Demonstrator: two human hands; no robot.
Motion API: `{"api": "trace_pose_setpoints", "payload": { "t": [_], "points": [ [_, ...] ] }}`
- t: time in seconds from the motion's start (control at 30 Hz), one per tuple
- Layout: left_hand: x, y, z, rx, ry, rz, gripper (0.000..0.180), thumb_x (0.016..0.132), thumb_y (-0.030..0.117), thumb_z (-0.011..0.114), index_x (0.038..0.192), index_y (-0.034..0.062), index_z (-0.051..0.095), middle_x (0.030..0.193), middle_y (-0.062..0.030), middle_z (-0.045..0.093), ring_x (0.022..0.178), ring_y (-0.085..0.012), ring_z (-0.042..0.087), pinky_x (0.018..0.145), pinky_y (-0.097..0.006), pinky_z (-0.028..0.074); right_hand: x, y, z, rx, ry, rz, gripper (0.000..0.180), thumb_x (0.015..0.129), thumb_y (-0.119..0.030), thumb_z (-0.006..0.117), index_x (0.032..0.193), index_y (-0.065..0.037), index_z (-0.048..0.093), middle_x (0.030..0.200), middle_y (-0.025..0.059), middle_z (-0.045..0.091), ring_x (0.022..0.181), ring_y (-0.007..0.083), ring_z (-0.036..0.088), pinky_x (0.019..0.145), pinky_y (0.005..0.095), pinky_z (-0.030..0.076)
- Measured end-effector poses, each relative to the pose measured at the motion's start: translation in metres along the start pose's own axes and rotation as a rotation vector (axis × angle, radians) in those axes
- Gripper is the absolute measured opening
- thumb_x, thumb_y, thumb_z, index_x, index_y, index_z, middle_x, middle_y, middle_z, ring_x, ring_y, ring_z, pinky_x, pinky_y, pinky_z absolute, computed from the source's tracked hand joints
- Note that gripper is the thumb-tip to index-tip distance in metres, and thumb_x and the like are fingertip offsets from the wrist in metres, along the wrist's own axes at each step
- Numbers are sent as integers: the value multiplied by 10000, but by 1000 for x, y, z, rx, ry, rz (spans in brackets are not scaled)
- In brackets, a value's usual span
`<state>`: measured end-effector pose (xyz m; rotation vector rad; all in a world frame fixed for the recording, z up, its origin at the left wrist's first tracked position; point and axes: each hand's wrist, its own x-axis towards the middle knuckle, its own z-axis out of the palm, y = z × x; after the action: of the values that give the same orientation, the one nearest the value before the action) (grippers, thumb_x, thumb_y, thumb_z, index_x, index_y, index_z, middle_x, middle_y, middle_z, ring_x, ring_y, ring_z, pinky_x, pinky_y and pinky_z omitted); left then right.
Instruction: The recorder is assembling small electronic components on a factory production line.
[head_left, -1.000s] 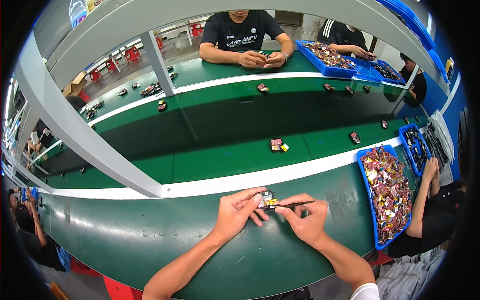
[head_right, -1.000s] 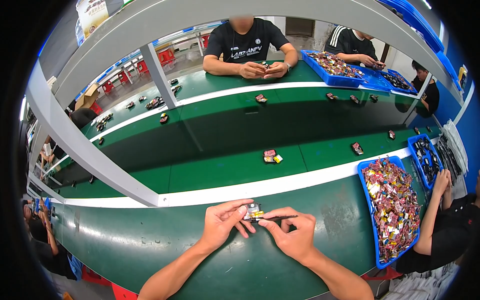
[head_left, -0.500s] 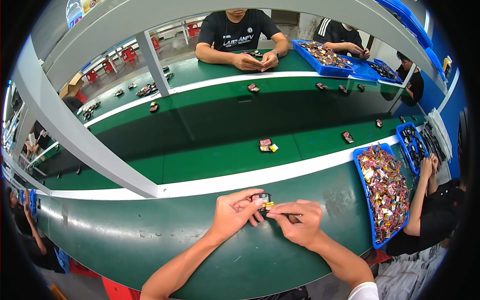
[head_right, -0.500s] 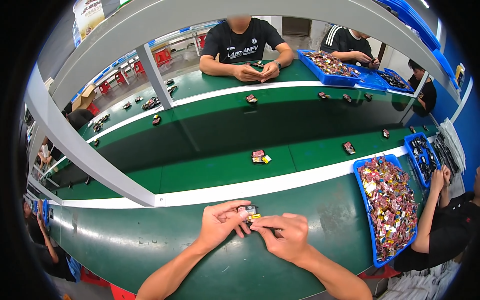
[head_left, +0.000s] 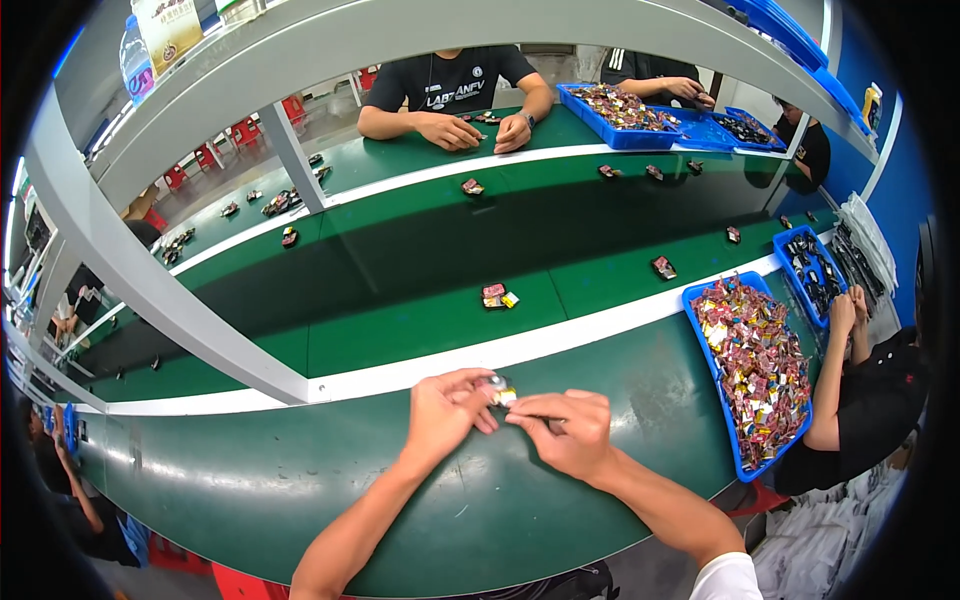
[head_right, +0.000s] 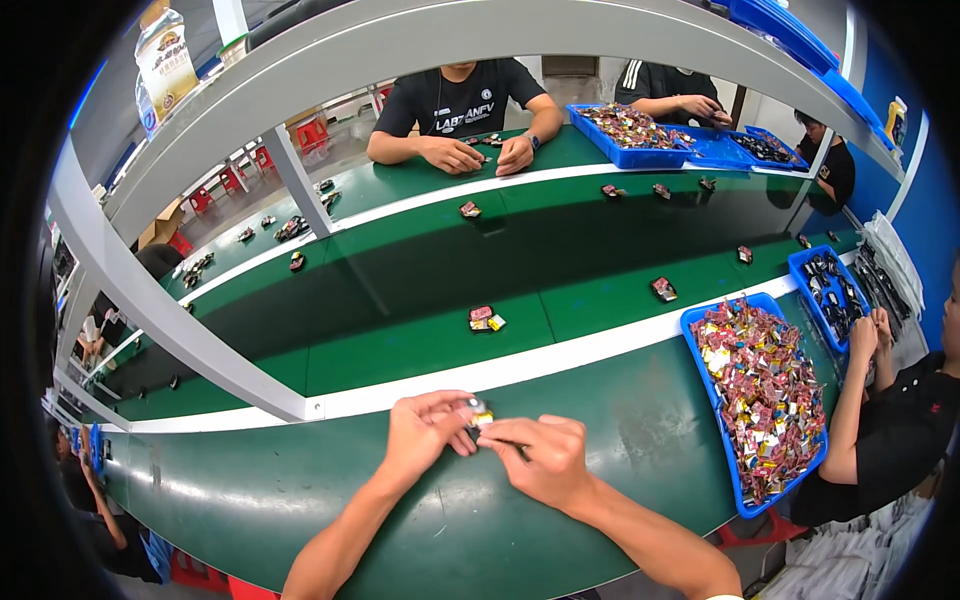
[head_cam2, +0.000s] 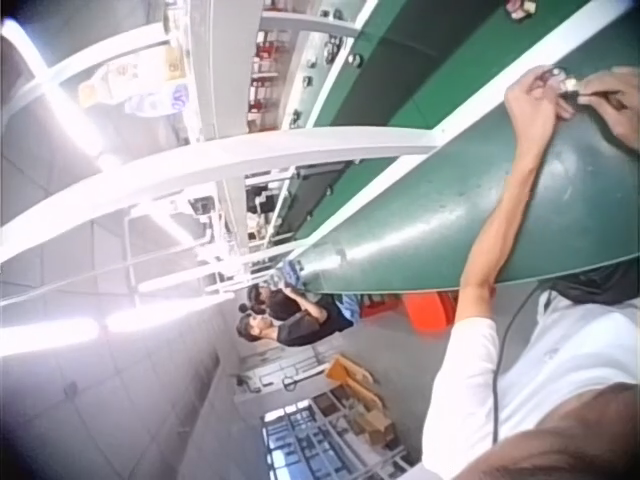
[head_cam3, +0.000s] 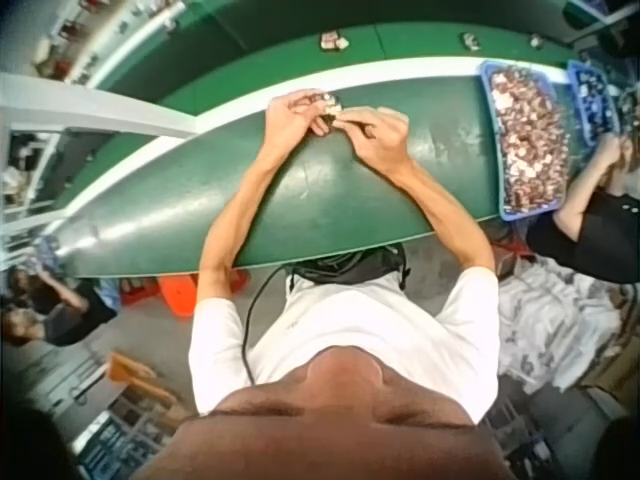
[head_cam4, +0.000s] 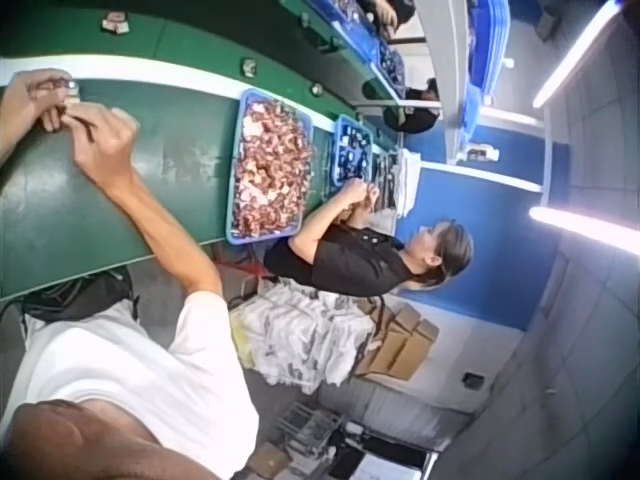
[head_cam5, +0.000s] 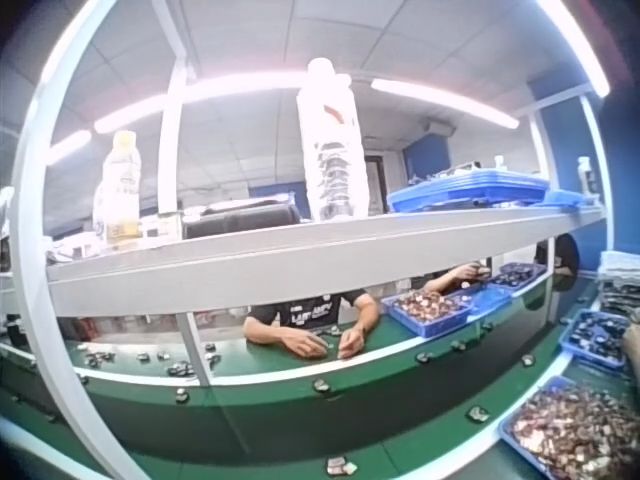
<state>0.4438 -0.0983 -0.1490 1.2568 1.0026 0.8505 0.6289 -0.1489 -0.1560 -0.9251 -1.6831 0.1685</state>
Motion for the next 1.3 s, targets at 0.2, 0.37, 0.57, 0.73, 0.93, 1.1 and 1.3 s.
{"api": "trace_pose_setpoints", "payload": {
  "t": [0.2, 0.37, 0.57, 0.73, 0.93, 1.1, 1.3],
  "points": [
    [63, 9, -81, 185, 585, 222, 241, 938, 27, 620, 1135, -110, 645, 829, -143, 694, 590, -190, 690, 474, -290, 561, 8, 5, -10, 23, 135, 178, 186, 736, -5, 840, 885, -60, 742, 914, 22, 778, 401, 68, 415, 438, 235, 353],
    [80, 19, -121, 1277, 912, 247, 212, 903, 155, 669, 985, -40, 670, 1032, -265, 611, 800, -457, 676, 686, -530, 552, 8, 6, -10, 34, 117, 140, 181, 745, -14, 839, 888, -63, 739, 916, 16, 774, 395, 75, 401, 433, 239, 349],
    [124, 35, -63, 1002, 384, 540, 113, 832, 112, 667, 894, 75, 754, 955, -108, 726, 898, -346, 689, 787, -443, 552, 6, 5, -9, 31, 68, 80, 194, 723, -3, 847, 869, -42, 725, 901, 77, 778, 402, 68, 427, 425, 221, 362],
    [155, 36, -36, 1023, 149, 217, 190, 775, 239, 790, 868, 76, 762, 895, -84, 736, 809, -254, 708, 737, -370, 550, 8, 7, -11, 8, 66, 73, 196, 725, -4, 846, 879, -43, 731, 912, 74, 778, 399, 66, 419, 426, 222, 361],
    [150, 37, -50, 886, 121, 57, 200, 805, 222, 802, 805, 50, 701, 758, -71, 706, 687, -187, 689, 591, -356, 529, 6, 6, -9, 30, 35, 145, 158, 738, 4, 838, 854, -35, 737, 925, 77, 777, 403, 53, 411, 432, 219, 361],
    [105, 42, -39, 524, 170, 21, 166, 893, 96, 712, 844, -32, 619, 658, -107, 685, 470, -135, 628, 379, -277, 447, 4, 10, -11, 97, -5, 306, 103, 761, 22, 821, 808, 1, 731, 939, 84, 776, 440, 35, 428, 438, 213, 357],
    [34, 18, -8, 35, 177, 68, 199, 956, 55, 627, 1077, -99, 660, 757, -118, 688, 522, -153, 650, 400, -249, 461, 12, 4, -13, 567, 39, 718, 110, 840, 15, 792, 918, 28, 715, 779, -14, 703, 551, -34, 394, 477, 166, 290]
  ]
}}
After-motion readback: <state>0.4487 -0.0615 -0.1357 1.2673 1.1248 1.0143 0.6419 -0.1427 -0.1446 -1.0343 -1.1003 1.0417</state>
